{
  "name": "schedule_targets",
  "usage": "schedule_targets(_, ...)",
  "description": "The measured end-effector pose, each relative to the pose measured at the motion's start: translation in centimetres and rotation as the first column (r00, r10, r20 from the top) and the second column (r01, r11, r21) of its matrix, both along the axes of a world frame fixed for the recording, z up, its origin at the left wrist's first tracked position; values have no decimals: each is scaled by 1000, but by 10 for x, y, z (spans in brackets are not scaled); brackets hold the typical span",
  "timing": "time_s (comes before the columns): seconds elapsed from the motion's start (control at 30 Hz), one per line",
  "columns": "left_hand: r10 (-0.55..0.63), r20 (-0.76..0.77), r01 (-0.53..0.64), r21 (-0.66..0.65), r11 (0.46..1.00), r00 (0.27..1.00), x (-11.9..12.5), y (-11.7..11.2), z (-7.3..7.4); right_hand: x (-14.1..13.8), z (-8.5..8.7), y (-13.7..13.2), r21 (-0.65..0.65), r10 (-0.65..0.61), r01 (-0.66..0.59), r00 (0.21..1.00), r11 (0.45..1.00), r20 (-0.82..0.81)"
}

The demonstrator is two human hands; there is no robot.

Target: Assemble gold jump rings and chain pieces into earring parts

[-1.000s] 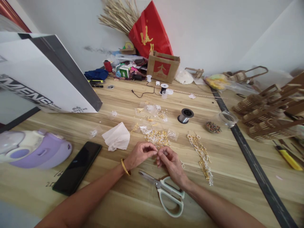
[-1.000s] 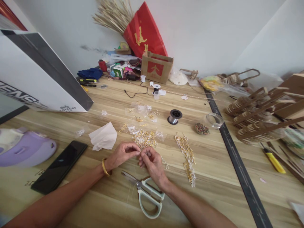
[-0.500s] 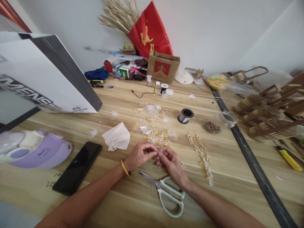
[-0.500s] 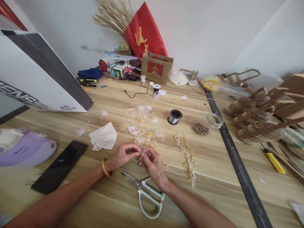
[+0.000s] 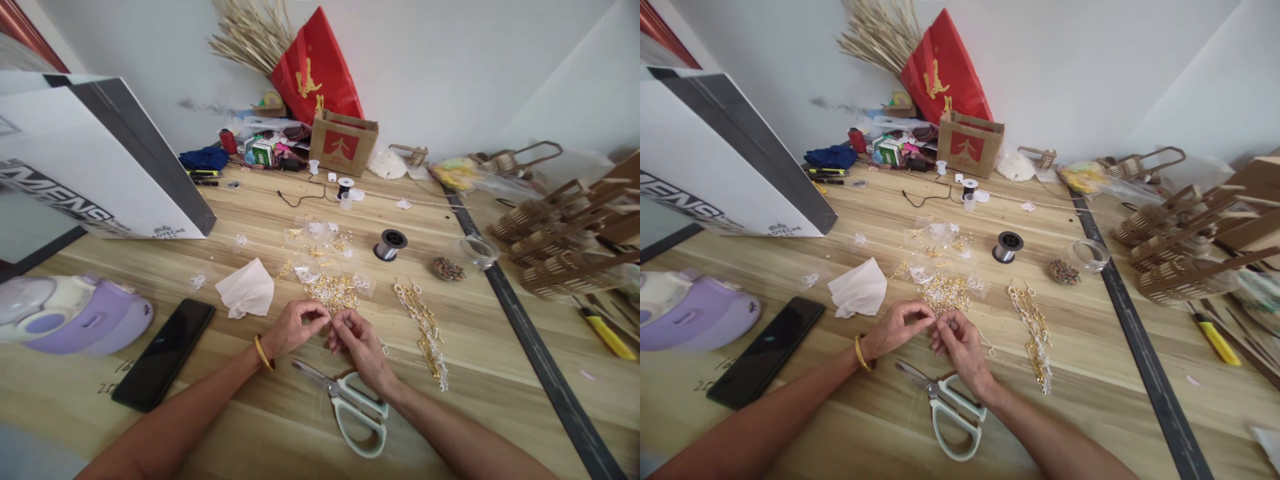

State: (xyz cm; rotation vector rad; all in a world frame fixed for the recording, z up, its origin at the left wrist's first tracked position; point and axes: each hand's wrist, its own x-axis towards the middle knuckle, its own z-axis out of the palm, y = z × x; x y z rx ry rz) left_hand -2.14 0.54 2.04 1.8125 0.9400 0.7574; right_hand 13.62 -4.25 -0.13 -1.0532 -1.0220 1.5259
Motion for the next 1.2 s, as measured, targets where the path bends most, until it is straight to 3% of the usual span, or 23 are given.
schedule_targets(0.67, 38, -1, -38, -19, 999, 999, -1, 1, 2, 1, 4, -1, -9, -16, 17, 998, 1000, 58)
schedule_targets(0.83, 68, 52, -62, -112, 992, 996, -2, 5, 2, 1, 2, -1, 13, -57, 56, 997, 998, 60)
schedule_targets(1.07, 31, 207, 29, -282, 959, 978, -8, 9, 4, 1, 6, -14, 227, -34, -9, 982, 974, 183)
schedule_targets(1.13, -5, 214, 67, -283, 957, 977, -9, 9, 5, 2, 10, -20, 392, -68, -59, 951, 918, 303)
schedule_targets(1.2, -22, 210, 81, -280, 956, 978, -9, 9, 5, 4, 13, -24, 567, -78, -205, 897, 798, 435)
